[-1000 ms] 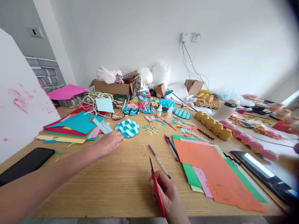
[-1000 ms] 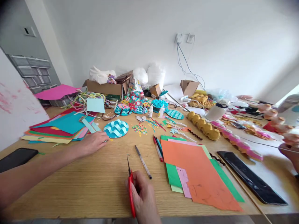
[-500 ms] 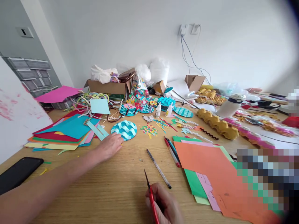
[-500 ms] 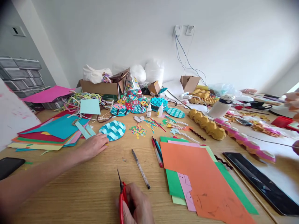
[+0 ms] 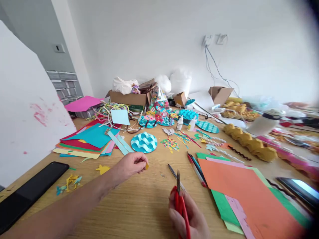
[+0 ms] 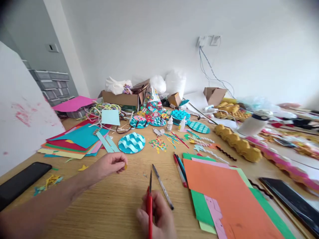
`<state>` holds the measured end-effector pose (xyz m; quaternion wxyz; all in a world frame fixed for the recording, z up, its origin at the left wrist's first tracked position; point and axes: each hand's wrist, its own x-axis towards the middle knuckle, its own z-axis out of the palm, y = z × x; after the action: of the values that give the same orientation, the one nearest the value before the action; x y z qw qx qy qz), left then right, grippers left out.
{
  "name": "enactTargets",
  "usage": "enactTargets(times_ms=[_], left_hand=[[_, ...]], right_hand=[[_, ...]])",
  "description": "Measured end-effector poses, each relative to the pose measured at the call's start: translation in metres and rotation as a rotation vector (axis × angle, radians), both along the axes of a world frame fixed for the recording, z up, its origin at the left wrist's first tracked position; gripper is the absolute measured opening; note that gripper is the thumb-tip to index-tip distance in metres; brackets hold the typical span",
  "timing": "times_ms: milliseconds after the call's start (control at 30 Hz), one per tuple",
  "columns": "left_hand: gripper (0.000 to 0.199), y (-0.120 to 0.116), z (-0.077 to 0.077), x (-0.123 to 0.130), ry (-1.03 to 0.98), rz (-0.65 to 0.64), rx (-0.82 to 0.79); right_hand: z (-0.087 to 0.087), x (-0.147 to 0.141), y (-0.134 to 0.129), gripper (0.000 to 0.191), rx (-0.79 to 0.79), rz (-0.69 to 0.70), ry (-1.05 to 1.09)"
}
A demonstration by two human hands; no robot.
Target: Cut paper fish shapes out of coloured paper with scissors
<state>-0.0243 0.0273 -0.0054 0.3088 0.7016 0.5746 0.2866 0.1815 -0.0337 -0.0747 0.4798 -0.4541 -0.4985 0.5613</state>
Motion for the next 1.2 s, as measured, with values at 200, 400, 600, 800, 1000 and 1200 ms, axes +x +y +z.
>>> enactTargets(times_ms=[200, 400, 600, 800, 1000, 1200], left_hand=[[0.016, -0.029, 0.005, 0.013, -0.397, 0.017, -0.102], [0.013, -0.043, 0.005, 0.020, -0.518, 0.068, -0.122], [0.013, -0.059, 0.006, 0.027, -0.612, 0.135, -0.147], [0.014, -0.062, 0.001, 0.019, -0.441, 0.051, -0.044], [0.009, -0.061, -0.002, 0.013, -0.354, 0.086, 0.049], [0.010, -0.071, -0.003, 0.015, -0.776, 0.291, -0.001]], right_hand=[[0.045, -0.027, 0.018, 0.028, 0.104, 0.025, -0.027], [0.064, -0.039, 0.016, 0.027, 0.119, 0.037, 0.065], [0.065, -0.045, 0.016, 0.026, 0.120, 0.030, 0.130], [0.067, -0.044, 0.018, 0.015, 0.221, 0.101, -0.081], [0.070, -0.047, 0.020, 0.014, 0.280, 0.141, -0.187], [0.062, -0.046, 0.005, 0.011, 0.297, 0.068, -0.189]])
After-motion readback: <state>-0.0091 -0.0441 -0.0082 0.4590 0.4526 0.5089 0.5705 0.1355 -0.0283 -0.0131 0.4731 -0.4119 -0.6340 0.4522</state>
